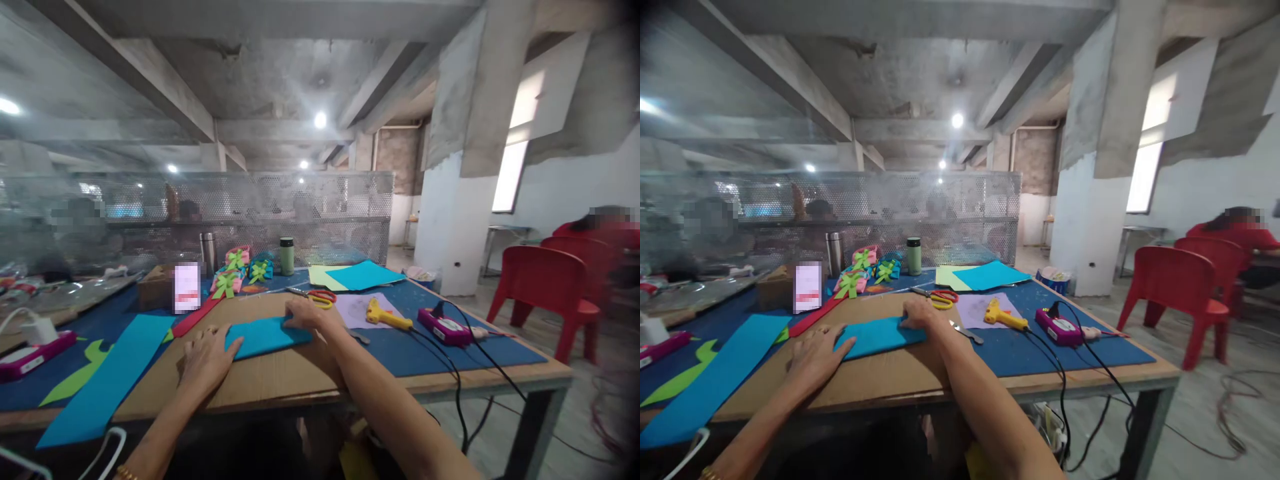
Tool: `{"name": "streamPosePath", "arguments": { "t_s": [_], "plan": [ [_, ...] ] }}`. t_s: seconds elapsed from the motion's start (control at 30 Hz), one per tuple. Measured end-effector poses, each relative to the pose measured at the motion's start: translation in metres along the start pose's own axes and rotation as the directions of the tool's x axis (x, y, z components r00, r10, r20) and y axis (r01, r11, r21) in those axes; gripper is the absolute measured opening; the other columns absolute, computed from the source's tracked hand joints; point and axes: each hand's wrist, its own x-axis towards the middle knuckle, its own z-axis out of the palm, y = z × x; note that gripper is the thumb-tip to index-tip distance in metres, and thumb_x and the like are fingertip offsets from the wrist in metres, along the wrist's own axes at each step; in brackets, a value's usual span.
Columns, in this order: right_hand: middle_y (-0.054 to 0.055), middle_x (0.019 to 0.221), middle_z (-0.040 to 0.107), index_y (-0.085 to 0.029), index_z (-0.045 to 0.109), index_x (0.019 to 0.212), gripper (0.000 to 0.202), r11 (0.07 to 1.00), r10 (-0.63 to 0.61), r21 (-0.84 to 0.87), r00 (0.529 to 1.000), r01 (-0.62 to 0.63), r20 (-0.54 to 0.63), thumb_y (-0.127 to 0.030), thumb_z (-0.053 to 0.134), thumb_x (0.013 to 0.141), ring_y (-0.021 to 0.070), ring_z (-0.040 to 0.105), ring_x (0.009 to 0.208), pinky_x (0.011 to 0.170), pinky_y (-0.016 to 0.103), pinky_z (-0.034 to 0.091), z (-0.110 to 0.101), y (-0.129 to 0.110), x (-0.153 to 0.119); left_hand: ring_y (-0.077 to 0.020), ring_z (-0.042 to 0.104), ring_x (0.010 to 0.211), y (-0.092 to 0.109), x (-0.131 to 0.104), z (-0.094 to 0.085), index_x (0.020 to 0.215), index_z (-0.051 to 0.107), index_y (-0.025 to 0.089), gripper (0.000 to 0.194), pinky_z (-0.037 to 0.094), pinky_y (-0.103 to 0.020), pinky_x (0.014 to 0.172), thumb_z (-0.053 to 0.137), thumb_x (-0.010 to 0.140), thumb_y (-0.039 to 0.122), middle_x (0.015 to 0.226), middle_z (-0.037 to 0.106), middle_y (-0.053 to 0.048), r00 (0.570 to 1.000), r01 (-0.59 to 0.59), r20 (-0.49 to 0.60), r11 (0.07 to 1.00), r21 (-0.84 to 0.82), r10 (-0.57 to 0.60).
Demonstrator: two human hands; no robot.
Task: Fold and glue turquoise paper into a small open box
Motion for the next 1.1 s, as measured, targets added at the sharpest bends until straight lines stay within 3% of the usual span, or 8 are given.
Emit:
{"name": "streamPosePath", "arguments": {
  "t_s": [0.1, 0.23, 0.37, 0.47, 0.53, 0.63, 0.8, 1.1],
  "plan": [
    [0.009, 0.095, 0.073, -0.016, 0.071, 0.091, 0.024, 0.996, -0.025, 0.089, 0.997, 0.032, -0.074, -0.024, 0.073, 0.069, 0.0238, 0.066, 0.086, 0.073, 0.030, 0.047, 0.000, 0.001, -0.002, -0.0349, 0.051, 0.121, 0.003, 0.025, -0.007, 0.134, 0.057, 0.016, 0.056, 0.037, -0.047, 0.098, 0.044, 0.091, 0.050, 0.134, 0.058, -0.017, 0.998, -0.059, -0.035, 0.997, -0.044, 0.057],
    [0.006, 0.103, 0.070, -0.018, 0.062, 0.115, 0.041, 0.966, -0.090, 0.218, 0.971, 0.140, -0.222, -0.018, 0.071, 0.075, 0.0193, 0.064, 0.092, 0.078, 0.027, 0.046, -0.005, 0.004, -0.007, -0.0364, 0.047, 0.127, 0.025, 0.061, -0.032, 0.134, 0.059, 0.024, 0.059, 0.033, -0.046, 0.101, 0.059, 0.083, 0.053, 0.137, 0.057, -0.014, 0.961, -0.274, -0.068, 0.958, -0.086, 0.269],
    [0.004, 0.101, 0.067, -0.020, 0.058, 0.119, 0.044, 0.872, -0.137, 0.382, 0.902, 0.307, -0.410, -0.018, 0.069, 0.077, 0.0181, 0.062, 0.094, 0.083, 0.029, 0.046, -0.010, 0.007, -0.009, -0.0336, 0.058, 0.112, 0.038, 0.078, -0.059, 0.124, 0.066, 0.026, 0.054, 0.032, -0.043, 0.097, 0.068, 0.075, 0.050, 0.108, 0.073, -0.008, 0.915, -0.378, 0.083, 0.912, -0.157, 0.394],
    [0.002, 0.094, 0.066, -0.019, 0.063, 0.113, 0.041, 0.770, -0.097, 0.517, 0.869, 0.375, -0.486, -0.020, 0.072, 0.073, 0.0187, 0.061, 0.092, 0.080, 0.029, 0.046, -0.012, 0.007, -0.009, -0.0267, 0.063, 0.092, 0.033, 0.077, -0.069, 0.090, 0.074, 0.022, 0.027, 0.036, -0.035, 0.085, 0.063, 0.078, 0.043, 0.082, 0.073, -0.004, 0.913, -0.374, 0.106, 0.913, -0.161, 0.393],
    [0.003, 0.096, 0.066, -0.020, 0.065, 0.110, 0.040, 0.727, -0.055, 0.580, 0.873, 0.368, -0.485, -0.023, 0.074, 0.072, 0.0193, 0.060, 0.095, 0.079, 0.029, 0.046, -0.013, 0.005, -0.011, -0.0214, 0.060, 0.077, 0.026, 0.074, -0.072, 0.072, 0.070, 0.019, 0.025, 0.035, -0.031, 0.075, 0.060, 0.079, 0.041, 0.069, 0.067, -0.001, 0.913, -0.362, 0.111, 0.906, -0.218, 0.392],
    [0.004, 0.098, 0.067, -0.019, 0.069, 0.103, 0.035, 0.615, 0.001, 0.704, 0.892, 0.356, -0.451, -0.034, 0.075, 0.072, 0.0185, 0.059, 0.091, 0.075, 0.028, 0.045, -0.011, 0.002, -0.013, -0.0173, 0.053, 0.067, 0.017, 0.069, -0.072, 0.063, 0.065, 0.018, 0.026, 0.032, -0.028, 0.067, 0.062, 0.075, 0.041, 0.060, 0.059, 0.001, 0.923, -0.321, 0.100, 0.885, -0.339, 0.373],
    [0.000, 0.071, 0.061, -0.015, 0.067, 0.077, 0.041, 0.371, -0.019, 0.879, 0.949, 0.298, -0.314, -0.055, 0.074, 0.071, 0.0132, 0.051, 0.067, 0.060, 0.025, 0.039, -0.006, -0.002, -0.016, -0.0141, 0.042, 0.060, 0.006, 0.063, -0.074, 0.054, 0.055, 0.018, 0.031, 0.027, -0.027, 0.059, 0.063, 0.070, 0.043, 0.054, 0.045, 0.003, 0.915, -0.272, 0.123, 0.813, -0.515, 0.385],
    [-0.004, 0.062, 0.050, -0.014, 0.061, 0.066, 0.045, 0.278, -0.053, 0.926, 0.967, 0.256, -0.251, -0.055, 0.080, 0.061, 0.0085, 0.038, 0.058, 0.055, 0.023, 0.032, -0.009, -0.017, -0.022, -0.0106, 0.030, 0.057, -0.003, 0.048, -0.087, 0.053, 0.044, 0.018, 0.037, 0.019, -0.028, 0.054, 0.062, 0.068, 0.047, 0.057, 0.033, 0.005, 0.885, -0.203, 0.235, 0.786, -0.584, 0.403]
  ]
}}
